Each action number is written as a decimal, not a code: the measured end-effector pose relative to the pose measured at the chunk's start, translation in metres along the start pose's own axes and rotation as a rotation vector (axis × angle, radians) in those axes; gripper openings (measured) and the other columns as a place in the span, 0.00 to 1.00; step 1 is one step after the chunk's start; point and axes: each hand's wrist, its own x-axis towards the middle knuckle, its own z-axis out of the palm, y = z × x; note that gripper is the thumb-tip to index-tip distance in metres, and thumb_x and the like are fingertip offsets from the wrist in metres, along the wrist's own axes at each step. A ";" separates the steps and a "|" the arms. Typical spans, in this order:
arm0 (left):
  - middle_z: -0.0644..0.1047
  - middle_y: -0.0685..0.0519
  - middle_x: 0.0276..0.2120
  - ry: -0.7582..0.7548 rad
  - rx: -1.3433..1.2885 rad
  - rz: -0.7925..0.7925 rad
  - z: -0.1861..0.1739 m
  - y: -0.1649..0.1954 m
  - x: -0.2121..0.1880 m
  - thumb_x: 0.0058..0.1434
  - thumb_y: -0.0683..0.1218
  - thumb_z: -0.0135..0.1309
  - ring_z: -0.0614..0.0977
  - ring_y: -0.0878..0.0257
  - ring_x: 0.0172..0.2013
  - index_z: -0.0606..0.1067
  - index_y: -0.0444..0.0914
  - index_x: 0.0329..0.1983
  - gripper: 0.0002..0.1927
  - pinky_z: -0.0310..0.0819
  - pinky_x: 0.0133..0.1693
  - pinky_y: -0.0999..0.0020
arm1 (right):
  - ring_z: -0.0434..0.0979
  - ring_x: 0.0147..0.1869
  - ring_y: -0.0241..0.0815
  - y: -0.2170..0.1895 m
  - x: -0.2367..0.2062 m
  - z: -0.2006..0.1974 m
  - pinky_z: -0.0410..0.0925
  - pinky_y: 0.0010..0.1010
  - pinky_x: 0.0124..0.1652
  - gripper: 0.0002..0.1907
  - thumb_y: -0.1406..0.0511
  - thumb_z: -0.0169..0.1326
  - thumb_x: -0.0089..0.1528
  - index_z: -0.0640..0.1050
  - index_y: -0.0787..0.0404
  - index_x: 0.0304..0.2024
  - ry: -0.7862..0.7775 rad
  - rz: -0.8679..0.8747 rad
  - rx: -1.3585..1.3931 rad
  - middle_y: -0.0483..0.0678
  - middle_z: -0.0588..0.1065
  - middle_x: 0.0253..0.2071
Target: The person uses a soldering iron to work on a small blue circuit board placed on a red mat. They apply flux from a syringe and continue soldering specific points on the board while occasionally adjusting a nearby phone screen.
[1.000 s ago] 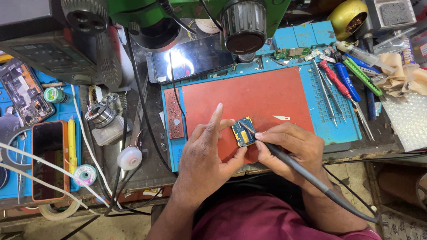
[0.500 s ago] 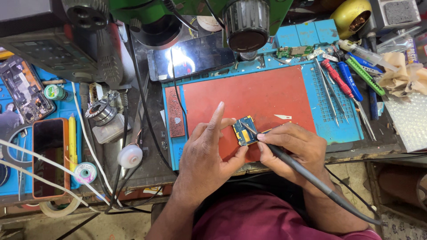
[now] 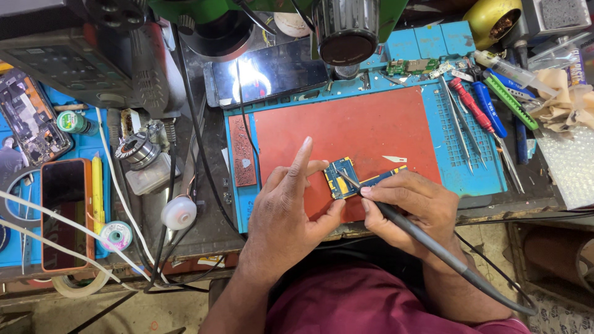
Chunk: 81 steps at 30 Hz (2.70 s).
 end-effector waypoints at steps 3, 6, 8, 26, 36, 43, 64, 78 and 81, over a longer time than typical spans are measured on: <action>0.80 0.55 0.53 0.002 0.001 0.003 0.000 0.000 0.000 0.56 0.48 0.69 0.78 0.59 0.41 0.53 0.34 0.76 0.51 0.76 0.47 0.63 | 0.82 0.36 0.40 0.000 0.000 0.000 0.74 0.27 0.35 0.13 0.75 0.65 0.51 0.82 0.65 0.39 -0.001 -0.011 0.004 0.51 0.80 0.35; 0.80 0.54 0.53 -0.003 -0.004 -0.003 0.000 0.000 0.000 0.55 0.47 0.69 0.78 0.60 0.40 0.53 0.34 0.76 0.51 0.76 0.46 0.63 | 0.82 0.36 0.40 0.000 -0.001 -0.001 0.74 0.27 0.35 0.13 0.75 0.65 0.51 0.82 0.65 0.39 -0.004 -0.009 0.008 0.51 0.79 0.35; 0.80 0.55 0.53 0.001 -0.002 0.000 0.000 -0.001 0.000 0.55 0.47 0.69 0.78 0.60 0.40 0.54 0.34 0.76 0.51 0.76 0.46 0.63 | 0.82 0.37 0.41 0.000 -0.001 -0.001 0.74 0.27 0.36 0.13 0.75 0.65 0.51 0.81 0.65 0.40 -0.004 -0.015 0.006 0.51 0.79 0.35; 0.80 0.55 0.53 0.000 -0.004 0.000 0.000 0.000 0.000 0.55 0.47 0.69 0.78 0.60 0.40 0.54 0.33 0.76 0.50 0.77 0.47 0.63 | 0.81 0.36 0.40 0.001 -0.003 -0.002 0.73 0.26 0.34 0.13 0.75 0.65 0.51 0.82 0.64 0.39 0.005 -0.019 0.016 0.50 0.79 0.34; 0.80 0.55 0.53 0.002 -0.010 -0.014 0.001 0.000 0.000 0.55 0.47 0.69 0.79 0.60 0.40 0.55 0.33 0.75 0.50 0.77 0.46 0.64 | 0.80 0.34 0.39 0.002 -0.009 -0.011 0.71 0.26 0.34 0.11 0.75 0.64 0.51 0.81 0.63 0.37 0.042 0.075 0.088 0.49 0.79 0.34; 0.80 0.55 0.53 0.014 -0.007 -0.019 0.001 0.000 0.001 0.55 0.46 0.68 0.78 0.60 0.40 0.54 0.33 0.75 0.50 0.76 0.46 0.63 | 0.82 0.37 0.40 0.006 -0.006 -0.010 0.74 0.27 0.36 0.13 0.74 0.65 0.51 0.82 0.62 0.38 0.007 0.024 0.016 0.48 0.79 0.35; 0.80 0.53 0.54 0.018 -0.022 -0.026 0.000 0.000 0.001 0.55 0.46 0.68 0.79 0.59 0.41 0.54 0.33 0.75 0.49 0.77 0.46 0.63 | 0.82 0.37 0.40 0.004 -0.004 -0.012 0.74 0.27 0.37 0.12 0.74 0.65 0.51 0.82 0.62 0.38 0.006 0.022 0.003 0.48 0.79 0.35; 0.80 0.53 0.53 0.017 0.003 -0.032 0.001 0.001 0.001 0.54 0.45 0.68 0.78 0.59 0.40 0.55 0.33 0.75 0.49 0.77 0.46 0.63 | 0.83 0.38 0.39 0.009 -0.005 -0.008 0.75 0.26 0.36 0.13 0.73 0.66 0.52 0.83 0.60 0.40 -0.002 0.042 -0.031 0.48 0.80 0.35; 0.79 0.53 0.53 0.014 -0.005 -0.035 0.001 0.001 0.001 0.54 0.45 0.68 0.78 0.59 0.40 0.55 0.33 0.75 0.49 0.77 0.47 0.63 | 0.83 0.39 0.39 0.009 -0.004 -0.009 0.75 0.27 0.37 0.13 0.73 0.66 0.52 0.82 0.60 0.39 -0.007 0.032 -0.039 0.48 0.80 0.35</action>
